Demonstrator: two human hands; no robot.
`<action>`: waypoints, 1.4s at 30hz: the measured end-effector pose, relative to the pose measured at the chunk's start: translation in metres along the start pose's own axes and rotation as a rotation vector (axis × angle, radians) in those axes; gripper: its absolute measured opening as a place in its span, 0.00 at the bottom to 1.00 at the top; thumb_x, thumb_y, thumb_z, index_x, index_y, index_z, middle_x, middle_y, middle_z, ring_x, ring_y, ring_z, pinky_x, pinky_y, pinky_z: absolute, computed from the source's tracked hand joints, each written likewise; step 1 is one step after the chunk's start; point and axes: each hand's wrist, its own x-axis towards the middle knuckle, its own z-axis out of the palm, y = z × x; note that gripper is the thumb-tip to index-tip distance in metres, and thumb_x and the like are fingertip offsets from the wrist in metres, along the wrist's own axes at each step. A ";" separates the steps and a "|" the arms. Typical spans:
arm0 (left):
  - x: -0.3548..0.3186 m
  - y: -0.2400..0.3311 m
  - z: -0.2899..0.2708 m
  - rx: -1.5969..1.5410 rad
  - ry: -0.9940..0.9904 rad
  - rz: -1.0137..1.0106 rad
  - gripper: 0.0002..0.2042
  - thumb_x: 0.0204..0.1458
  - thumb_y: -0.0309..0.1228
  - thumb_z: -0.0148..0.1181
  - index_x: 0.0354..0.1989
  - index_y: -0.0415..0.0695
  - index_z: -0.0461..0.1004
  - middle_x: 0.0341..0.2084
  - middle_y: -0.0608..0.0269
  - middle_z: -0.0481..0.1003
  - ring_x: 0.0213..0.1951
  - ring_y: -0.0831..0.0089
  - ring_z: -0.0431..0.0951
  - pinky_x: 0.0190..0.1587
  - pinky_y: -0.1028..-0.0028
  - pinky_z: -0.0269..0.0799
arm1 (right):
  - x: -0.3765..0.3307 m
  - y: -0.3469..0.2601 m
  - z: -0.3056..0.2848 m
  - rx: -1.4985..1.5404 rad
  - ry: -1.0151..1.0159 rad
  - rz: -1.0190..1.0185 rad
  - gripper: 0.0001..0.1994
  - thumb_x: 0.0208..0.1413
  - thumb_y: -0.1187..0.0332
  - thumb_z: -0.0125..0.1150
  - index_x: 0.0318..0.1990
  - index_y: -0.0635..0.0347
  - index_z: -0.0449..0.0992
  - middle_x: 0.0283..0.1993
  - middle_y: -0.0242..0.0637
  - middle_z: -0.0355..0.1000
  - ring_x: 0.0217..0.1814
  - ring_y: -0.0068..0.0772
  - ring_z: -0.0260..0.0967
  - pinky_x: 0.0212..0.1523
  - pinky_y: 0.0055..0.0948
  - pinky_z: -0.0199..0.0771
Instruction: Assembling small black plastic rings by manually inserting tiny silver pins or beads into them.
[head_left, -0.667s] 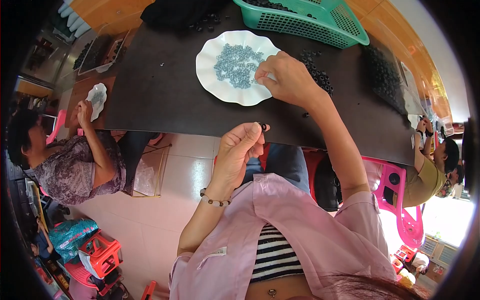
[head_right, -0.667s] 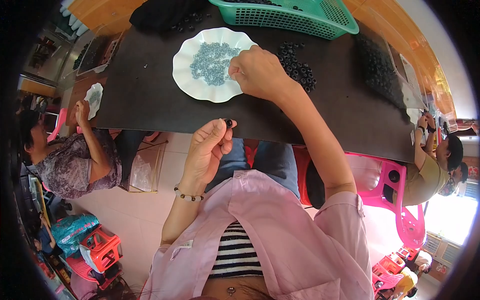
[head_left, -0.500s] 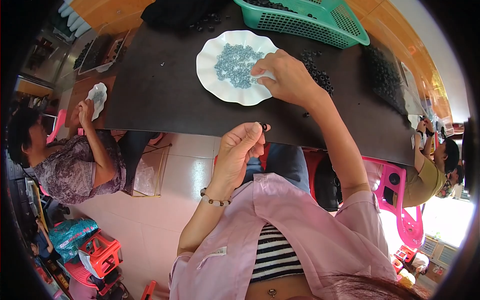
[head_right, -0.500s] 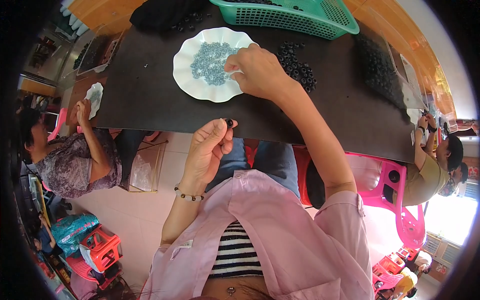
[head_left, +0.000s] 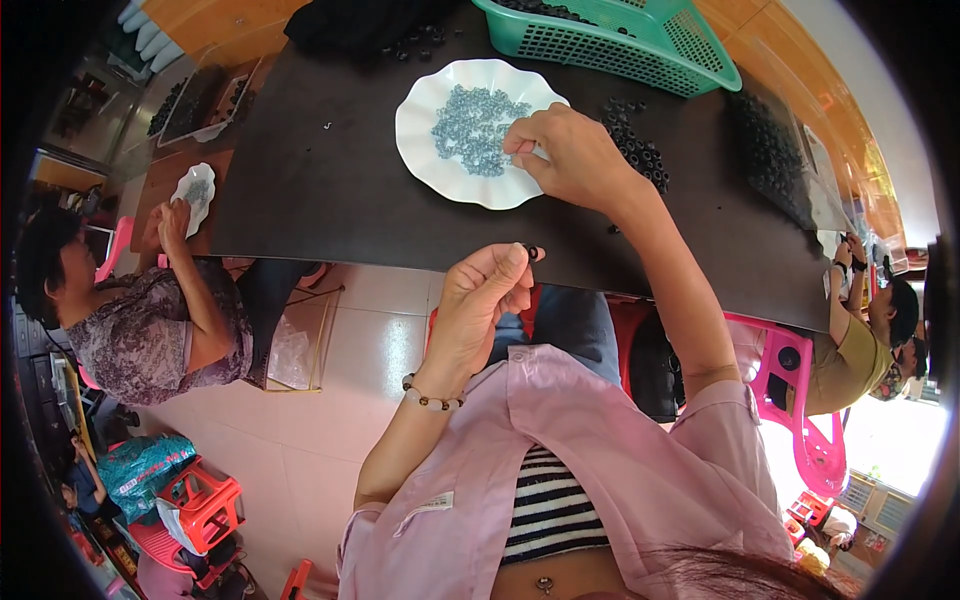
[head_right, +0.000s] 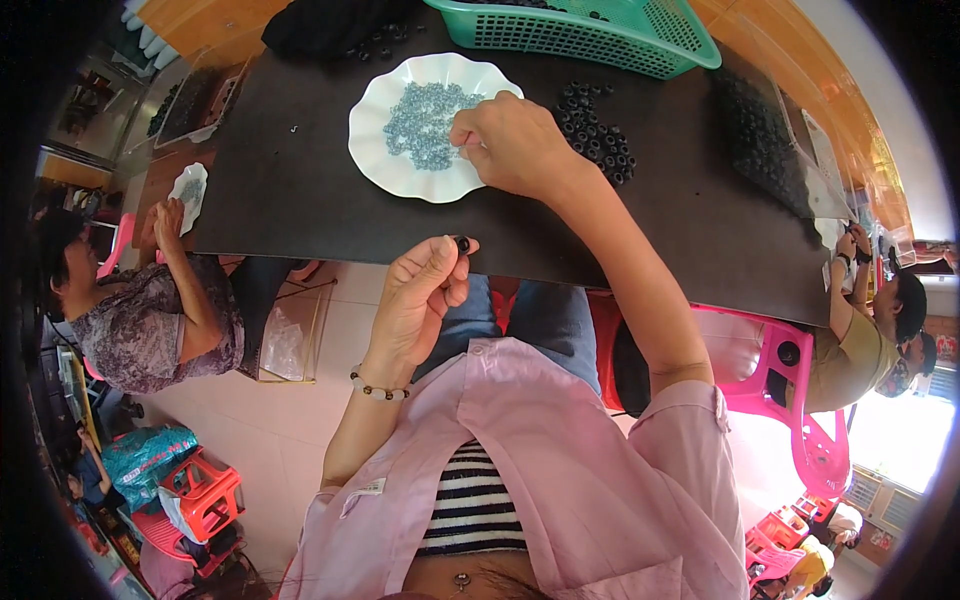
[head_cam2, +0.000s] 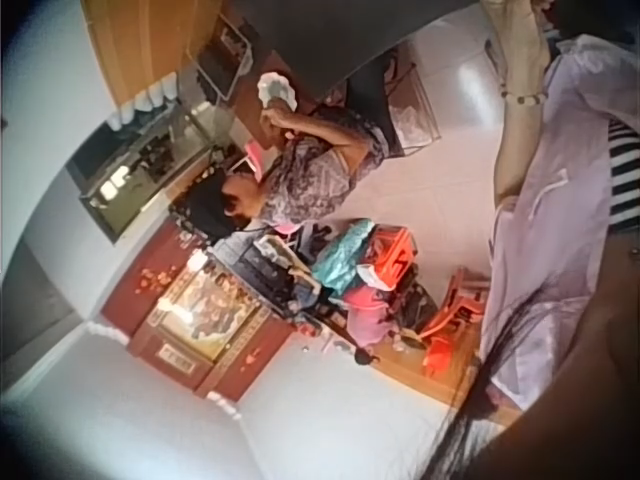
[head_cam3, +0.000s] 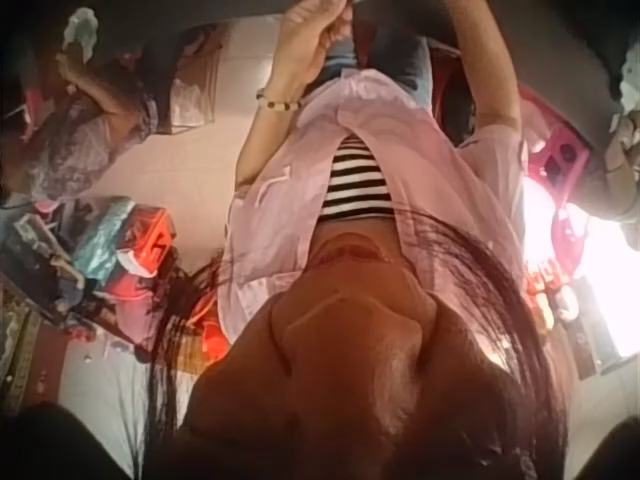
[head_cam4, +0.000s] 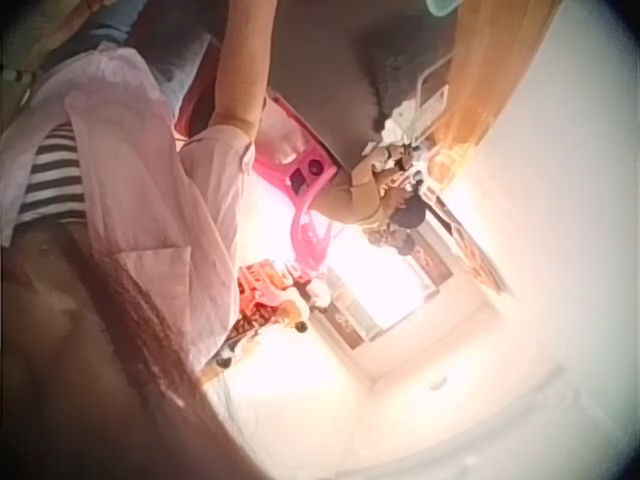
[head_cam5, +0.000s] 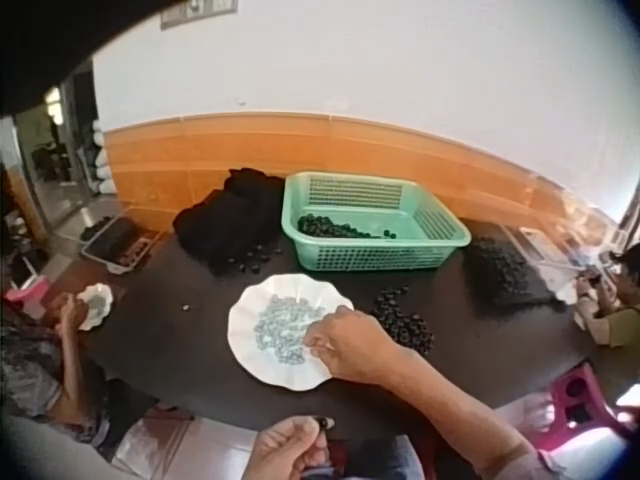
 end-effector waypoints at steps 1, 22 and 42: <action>0.000 0.000 0.000 0.000 0.003 -0.004 0.15 0.59 0.38 0.55 0.41 0.36 0.74 0.22 0.72 0.72 0.22 0.86 0.68 0.26 0.86 0.62 | -0.001 0.001 -0.001 0.000 0.000 0.000 0.08 0.46 0.72 0.59 0.35 0.54 0.79 0.31 0.33 0.75 0.40 0.42 0.69 0.42 0.37 0.70; -0.013 -0.014 0.028 -0.279 -0.066 -0.137 0.11 0.57 0.40 0.57 0.38 0.45 0.75 0.25 0.74 0.71 0.26 0.85 0.66 0.30 0.85 0.62 | -0.115 -0.055 -0.035 0.854 0.231 0.125 0.09 0.39 0.78 0.70 0.32 0.59 0.81 0.33 0.32 0.75 0.39 0.25 0.67 0.42 0.25 0.66; -0.007 -0.029 0.031 -0.263 -0.058 -0.187 0.10 0.57 0.38 0.58 0.38 0.45 0.76 0.25 0.74 0.71 0.26 0.86 0.67 0.30 0.86 0.63 | -0.132 -0.046 -0.033 0.780 0.257 0.194 0.11 0.44 0.72 0.70 0.37 0.59 0.81 0.34 0.32 0.75 0.36 0.23 0.65 0.38 0.23 0.66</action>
